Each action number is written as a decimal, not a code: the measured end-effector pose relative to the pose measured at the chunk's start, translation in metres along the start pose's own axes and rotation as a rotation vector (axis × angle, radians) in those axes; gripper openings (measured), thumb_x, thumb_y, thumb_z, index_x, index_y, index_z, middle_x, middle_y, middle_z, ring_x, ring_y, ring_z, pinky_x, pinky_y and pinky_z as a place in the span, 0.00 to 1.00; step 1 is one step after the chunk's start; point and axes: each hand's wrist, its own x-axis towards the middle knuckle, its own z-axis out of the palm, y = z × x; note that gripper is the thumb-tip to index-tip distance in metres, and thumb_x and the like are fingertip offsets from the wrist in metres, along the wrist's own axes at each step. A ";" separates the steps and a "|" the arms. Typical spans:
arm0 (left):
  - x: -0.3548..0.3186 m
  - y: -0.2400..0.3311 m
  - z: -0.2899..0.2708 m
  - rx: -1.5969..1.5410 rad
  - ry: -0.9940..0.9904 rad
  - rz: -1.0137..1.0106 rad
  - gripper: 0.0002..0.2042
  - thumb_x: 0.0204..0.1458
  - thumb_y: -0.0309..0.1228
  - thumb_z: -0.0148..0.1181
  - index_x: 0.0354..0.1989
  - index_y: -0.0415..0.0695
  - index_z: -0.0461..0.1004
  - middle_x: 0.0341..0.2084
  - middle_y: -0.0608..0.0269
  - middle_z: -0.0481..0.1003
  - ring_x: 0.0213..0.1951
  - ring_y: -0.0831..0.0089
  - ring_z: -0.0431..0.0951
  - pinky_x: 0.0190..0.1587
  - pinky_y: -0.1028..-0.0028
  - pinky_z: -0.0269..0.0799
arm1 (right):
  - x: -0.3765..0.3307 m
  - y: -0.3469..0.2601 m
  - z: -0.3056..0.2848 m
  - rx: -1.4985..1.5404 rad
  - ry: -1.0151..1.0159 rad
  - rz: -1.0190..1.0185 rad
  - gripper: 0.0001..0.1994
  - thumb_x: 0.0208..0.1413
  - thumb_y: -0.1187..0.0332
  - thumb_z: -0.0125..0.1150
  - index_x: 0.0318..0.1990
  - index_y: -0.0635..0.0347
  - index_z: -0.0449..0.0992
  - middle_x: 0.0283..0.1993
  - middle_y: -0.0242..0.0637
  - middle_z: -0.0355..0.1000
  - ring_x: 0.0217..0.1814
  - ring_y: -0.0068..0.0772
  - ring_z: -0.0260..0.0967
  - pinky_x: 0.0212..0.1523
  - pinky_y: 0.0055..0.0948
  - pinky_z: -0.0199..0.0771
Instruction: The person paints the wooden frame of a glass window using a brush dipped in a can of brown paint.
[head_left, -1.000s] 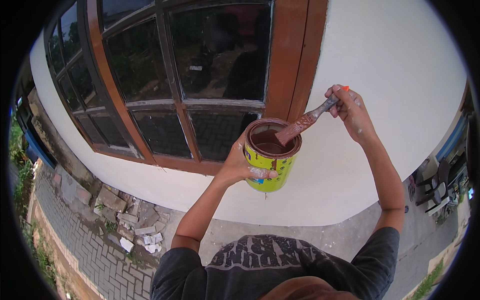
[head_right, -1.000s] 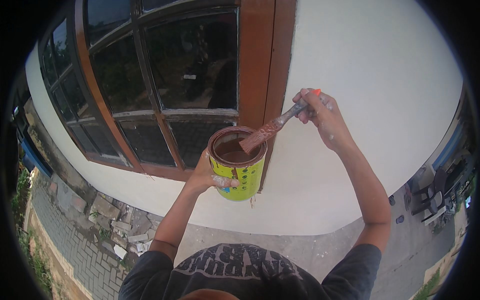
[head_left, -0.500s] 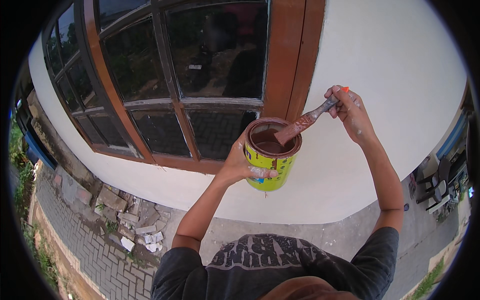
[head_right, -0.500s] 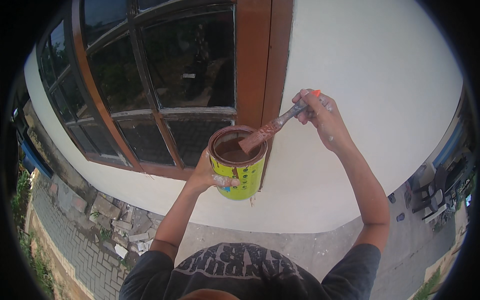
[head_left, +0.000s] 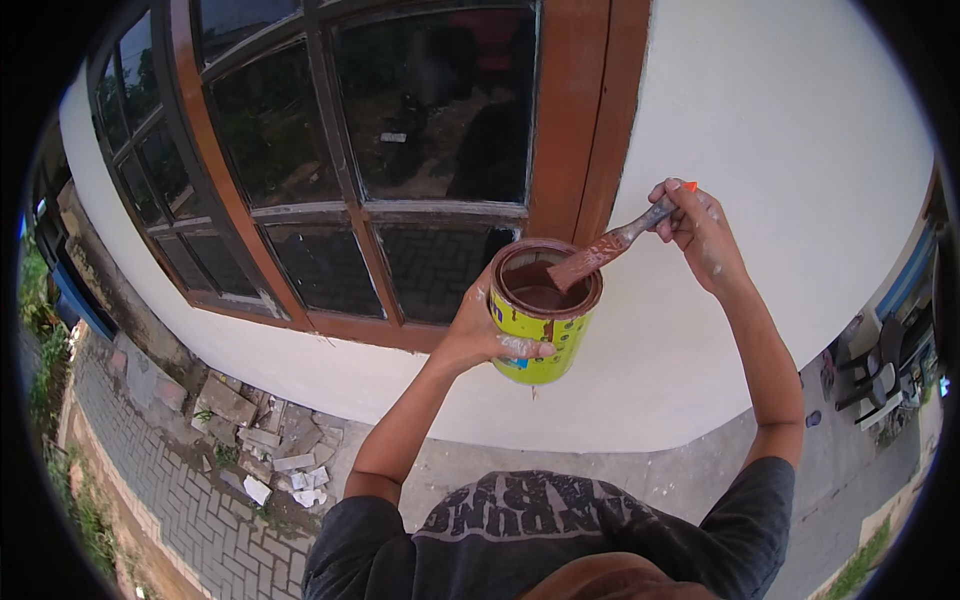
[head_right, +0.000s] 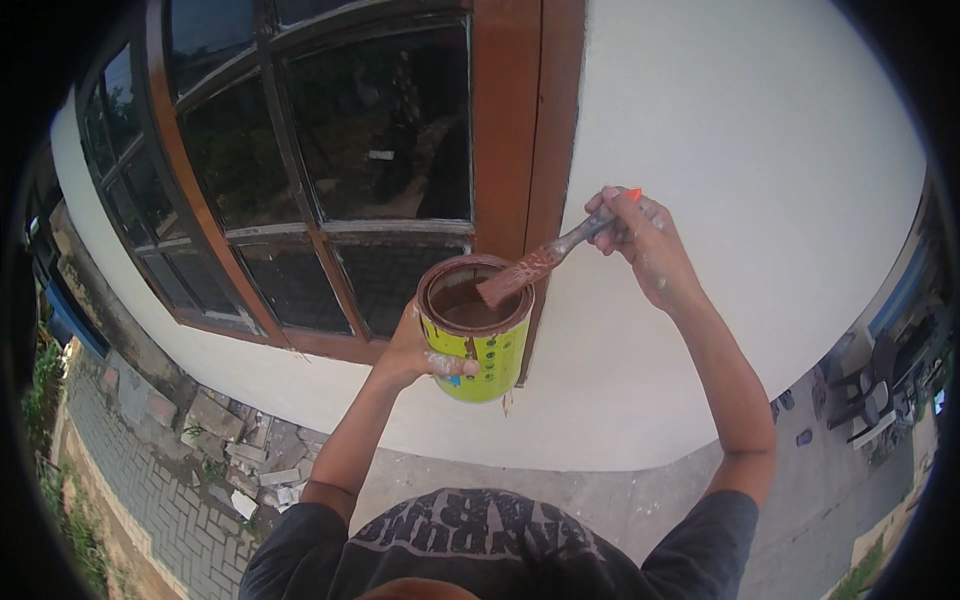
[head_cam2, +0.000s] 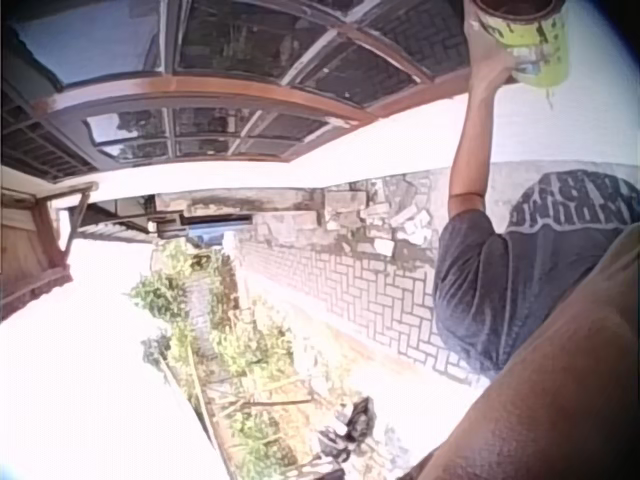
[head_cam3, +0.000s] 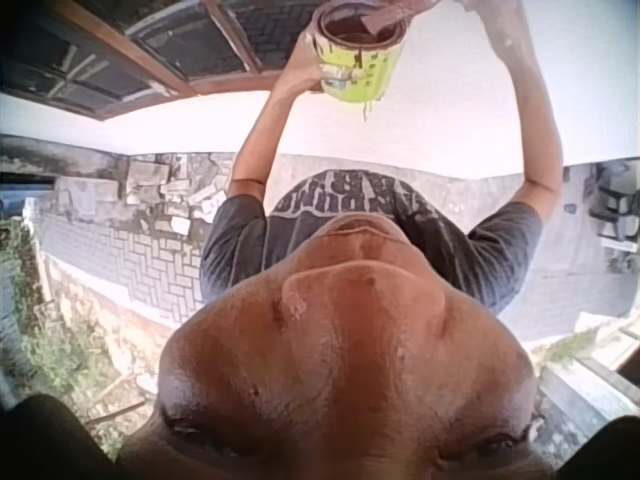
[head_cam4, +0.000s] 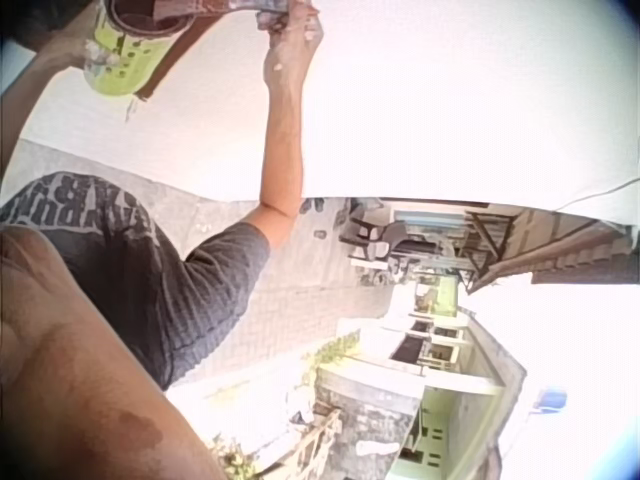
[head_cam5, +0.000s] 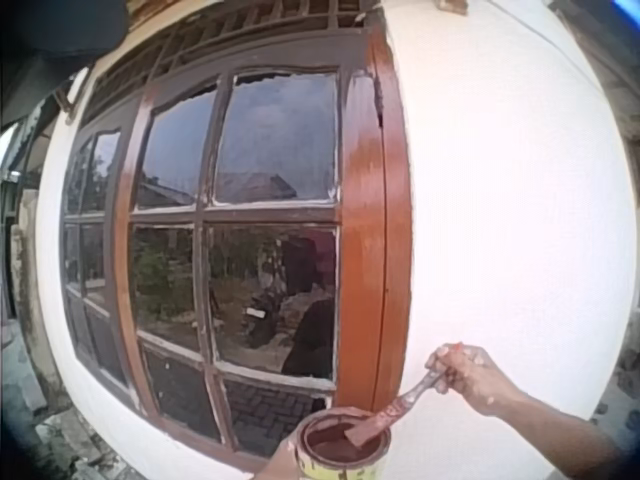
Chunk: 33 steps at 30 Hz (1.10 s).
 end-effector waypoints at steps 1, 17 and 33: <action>-0.004 -0.001 0.001 0.002 0.004 0.004 0.53 0.17 0.39 0.84 0.60 0.45 0.61 0.51 0.61 0.72 0.55 0.66 0.71 0.62 0.65 0.63 | 0.000 0.003 0.000 0.026 -0.002 0.004 0.19 0.63 0.51 0.51 0.36 0.60 0.74 0.22 0.29 0.66 0.30 0.19 0.64 0.37 0.22 0.64; 0.046 0.059 -0.038 -0.142 -0.045 0.019 0.42 0.26 0.36 0.82 0.54 0.43 0.65 0.44 0.58 0.77 0.48 0.64 0.77 0.54 0.63 0.71 | 0.046 -0.080 0.002 0.579 0.086 -0.128 0.13 0.66 0.64 0.48 0.46 0.67 0.68 0.26 0.32 0.67 0.28 0.22 0.66 0.55 0.36 0.75; 0.003 0.038 -0.071 -0.031 0.022 0.068 0.46 0.23 0.35 0.83 0.57 0.46 0.64 0.48 0.59 0.74 0.52 0.65 0.74 0.58 0.64 0.68 | 0.223 -0.364 0.006 -0.110 0.651 -1.426 0.10 0.58 0.69 0.59 0.39 0.69 0.76 0.30 0.45 0.76 0.28 0.27 0.72 0.37 0.25 0.74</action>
